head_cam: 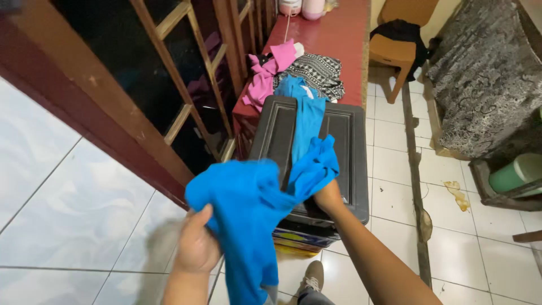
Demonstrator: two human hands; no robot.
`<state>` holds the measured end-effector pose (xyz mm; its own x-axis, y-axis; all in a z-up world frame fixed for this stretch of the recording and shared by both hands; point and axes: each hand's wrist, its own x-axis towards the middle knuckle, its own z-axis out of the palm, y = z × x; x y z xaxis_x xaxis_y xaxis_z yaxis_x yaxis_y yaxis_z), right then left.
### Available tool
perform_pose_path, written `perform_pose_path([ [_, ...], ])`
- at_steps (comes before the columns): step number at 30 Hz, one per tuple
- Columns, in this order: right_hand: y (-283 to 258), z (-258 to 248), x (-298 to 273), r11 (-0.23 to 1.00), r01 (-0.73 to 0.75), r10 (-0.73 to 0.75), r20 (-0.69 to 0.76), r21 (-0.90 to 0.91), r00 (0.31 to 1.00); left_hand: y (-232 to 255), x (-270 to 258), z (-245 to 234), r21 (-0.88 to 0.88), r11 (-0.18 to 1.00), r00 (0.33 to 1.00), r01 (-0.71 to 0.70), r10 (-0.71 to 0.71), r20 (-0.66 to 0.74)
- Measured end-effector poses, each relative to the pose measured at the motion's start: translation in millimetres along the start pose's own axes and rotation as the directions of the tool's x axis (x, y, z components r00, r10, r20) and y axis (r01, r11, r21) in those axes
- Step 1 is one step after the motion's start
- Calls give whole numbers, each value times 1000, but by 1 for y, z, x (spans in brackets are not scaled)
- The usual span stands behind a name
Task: The person is folding a blue t-shirt on top of a plastic storage drawer and then placing it inside a drawer.
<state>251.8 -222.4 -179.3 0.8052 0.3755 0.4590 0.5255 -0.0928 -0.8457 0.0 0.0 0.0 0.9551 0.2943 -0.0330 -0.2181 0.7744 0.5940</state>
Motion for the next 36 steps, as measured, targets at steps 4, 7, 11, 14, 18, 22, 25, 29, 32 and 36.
perform_pose_path([
  [4, 28, -11, -3, 977, 169, -175, -35, -134, 984, -7, 20, 2, 62, 994, 996, -87, 86, 28],
  [7, 43, -30, 9, 933, -360, 361, -40, 25, 932, -2, 28, -1, 436, 831, 917, -346, 397, -28],
  [11, 47, -55, 36, 849, -528, 527, -95, 21, 844, 35, 38, 16, 545, 711, 800, -445, 589, -115],
  [14, 67, -60, 59, 816, -564, 576, -90, 130, 813, 26, 59, 18, 717, 636, 872, -286, 482, -80],
  [18, 66, -72, 107, 755, -655, 623, 285, 26, 729, -20, 95, 47, 918, 358, 943, -173, 328, 50],
  [22, 81, -103, 223, 602, -663, 762, 567, -445, 312, -52, 118, 57, 846, 526, 985, -93, 175, -1],
  [25, 51, -118, 308, 964, -243, 194, 347, 105, 918, -65, 136, 54, 852, 522, 987, 40, 114, -116],
  [29, -10, -121, 314, 922, -136, 152, -16, 362, 988, -88, 139, 28, 792, 603, 982, 99, 70, -175],
  [32, 25, -105, 244, 981, -85, 62, 128, 176, 990, -100, 135, 37, 709, 704, 981, 53, 96, -169],
  [36, 6, -64, 104, 801, -551, 409, 459, 234, 789, -108, 113, 38, -70, 996, 869, 61, -88, -488],
])
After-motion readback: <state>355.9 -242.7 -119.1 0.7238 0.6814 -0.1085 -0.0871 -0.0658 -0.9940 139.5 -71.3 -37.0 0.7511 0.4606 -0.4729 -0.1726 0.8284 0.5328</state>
